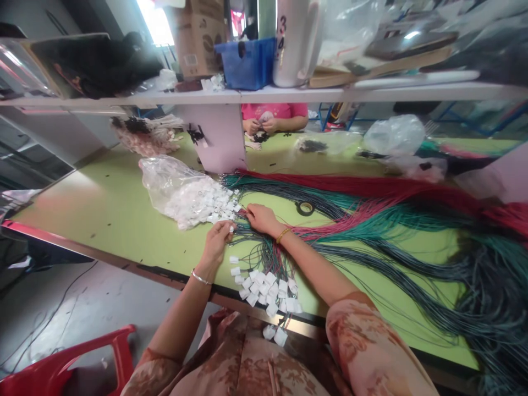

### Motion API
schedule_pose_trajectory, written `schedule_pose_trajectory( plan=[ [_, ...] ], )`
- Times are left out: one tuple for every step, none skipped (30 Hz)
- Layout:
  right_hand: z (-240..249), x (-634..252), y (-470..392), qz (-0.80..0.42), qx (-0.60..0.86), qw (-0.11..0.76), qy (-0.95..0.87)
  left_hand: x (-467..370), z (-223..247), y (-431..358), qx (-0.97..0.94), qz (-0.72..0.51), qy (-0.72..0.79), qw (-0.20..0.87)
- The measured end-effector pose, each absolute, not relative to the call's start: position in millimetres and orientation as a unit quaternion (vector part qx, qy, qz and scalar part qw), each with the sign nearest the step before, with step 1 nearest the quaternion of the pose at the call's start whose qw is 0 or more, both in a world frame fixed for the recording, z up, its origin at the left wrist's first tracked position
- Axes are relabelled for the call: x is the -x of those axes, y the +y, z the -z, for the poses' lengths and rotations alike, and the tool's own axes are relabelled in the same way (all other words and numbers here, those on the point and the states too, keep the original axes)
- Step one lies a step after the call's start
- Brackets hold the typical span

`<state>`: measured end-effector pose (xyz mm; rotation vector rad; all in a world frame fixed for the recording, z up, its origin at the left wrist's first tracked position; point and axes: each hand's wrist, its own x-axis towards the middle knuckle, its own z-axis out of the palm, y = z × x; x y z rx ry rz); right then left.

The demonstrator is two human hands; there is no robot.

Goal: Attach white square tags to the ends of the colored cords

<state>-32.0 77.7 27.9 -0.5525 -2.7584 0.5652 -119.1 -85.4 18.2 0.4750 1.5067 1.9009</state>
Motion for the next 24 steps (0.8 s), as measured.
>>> schedule_pose_trajectory(
  plan=[
    [-29.8,32.1,76.8,-0.225,0.188,0.15,-0.944,118.9,-17.4,-84.9,-0.18,-0.732,0.566,0.333],
    [-31.6,32.5,75.4,-0.256,0.182,0.163,-0.935,118.7,-16.9,-84.4,-0.179,-0.738,0.556,0.338],
    [-33.4,33.5,73.4,-0.286,0.175,0.174,-0.926,118.4,-16.7,-84.1,-0.178,-0.742,0.548,0.344],
    [-35.0,34.9,71.1,-0.311,0.167,0.181,-0.918,118.1,-16.9,-83.9,-0.176,-0.745,0.541,0.349],
    [-36.6,36.5,69.0,-0.325,0.161,0.184,-0.913,117.7,-17.4,-84.0,-0.174,-0.748,0.534,0.353],
    [-38.3,37.9,67.2,-0.326,0.16,0.185,-0.913,117.2,-18.2,-84.2,-0.172,-0.751,0.528,0.358],
    [-39.9,39.1,66.0,-0.311,0.167,0.184,-0.918,116.8,-19.2,-84.6,-0.17,-0.753,0.523,0.362],
    [-41.6,39.7,65.5,-0.284,0.18,0.185,-0.923,116.4,-20.2,-85.1,-0.168,-0.754,0.518,0.366],
    [-43.3,39.6,65.6,-0.256,0.198,0.187,-0.928,116.0,-21.0,-85.6,-0.167,-0.755,0.514,0.37],
    [-45.0,38.7,66.1,-0.236,0.218,0.193,-0.927,115.7,-21.6,-86.0,-0.167,-0.757,0.51,0.374],
    [-46.5,37.2,66.6,-0.236,0.234,0.201,-0.922,115.5,-21.8,-86.1,-0.166,-0.759,0.506,0.376],
    [-47.6,35.2,66.7,-0.259,0.24,0.211,-0.912,115.5,-21.5,-86.1,-0.165,-0.761,0.502,0.377],
    [-48.4,32.8,66.2,-0.302,0.236,0.221,-0.897,115.7,-20.9,-85.8,-0.165,-0.763,0.499,0.377],
    [-48.6,30.2,64.9,-0.355,0.222,0.229,-0.879,116.0,-20.0,-85.4,-0.164,-0.765,0.494,0.378],
    [-48.3,27.6,62.8,-0.408,0.201,0.232,-0.86,116.4,-18.9,-84.8,-0.164,-0.768,0.489,0.38],
    [-47.4,25.1,60.1,-0.453,0.178,0.228,-0.843,116.9,-17.9,-84.2,-0.163,-0.77,0.482,0.384],
    [-45.9,22.9,57.0,-0.487,0.157,0.218,-0.831,117.4,-16.9,-83.6,-0.161,-0.773,0.475,0.388],
    [-44.0,20.8,53.8,-0.507,0.142,0.206,-0.825,117.9,-16.2,-83.1,-0.16,-0.775,0.469,0.392],
    [-41.8,19.1,50.8,-0.515,0.134,0.194,-0.824,118.2,-15.7,-82.7,-0.159,-0.776,0.464,0.396],
    [-39.6,17.6,48.2,-0.515,0.132,0.185,-0.826,118.4,-15.6,-82.5,-0.158,-0.777,0.46,0.399],
    [-37.5,16.3,46.1,-0.508,0.134,0.181,-0.831,118.5,-15.7,-82.4,-0.158,-0.777,0.459,0.401],
    [-35.7,15.2,44.5,-0.496,0.138,0.184,-0.838,118.5,-16.0,-82.5,-0.159,-0.776,0.459,0.403],
    [-34.2,14.3,43.4,-0.482,0.143,0.191,-0.843,118.4,-16.4,-82.6,-0.16,-0.776,0.459,0.403],
    [-33.2,13.7,42.7,-0.468,0.149,0.2,-0.848,118.2,-16.7,-82.7,-0.161,-0.776,0.459,0.402]
  ],
)
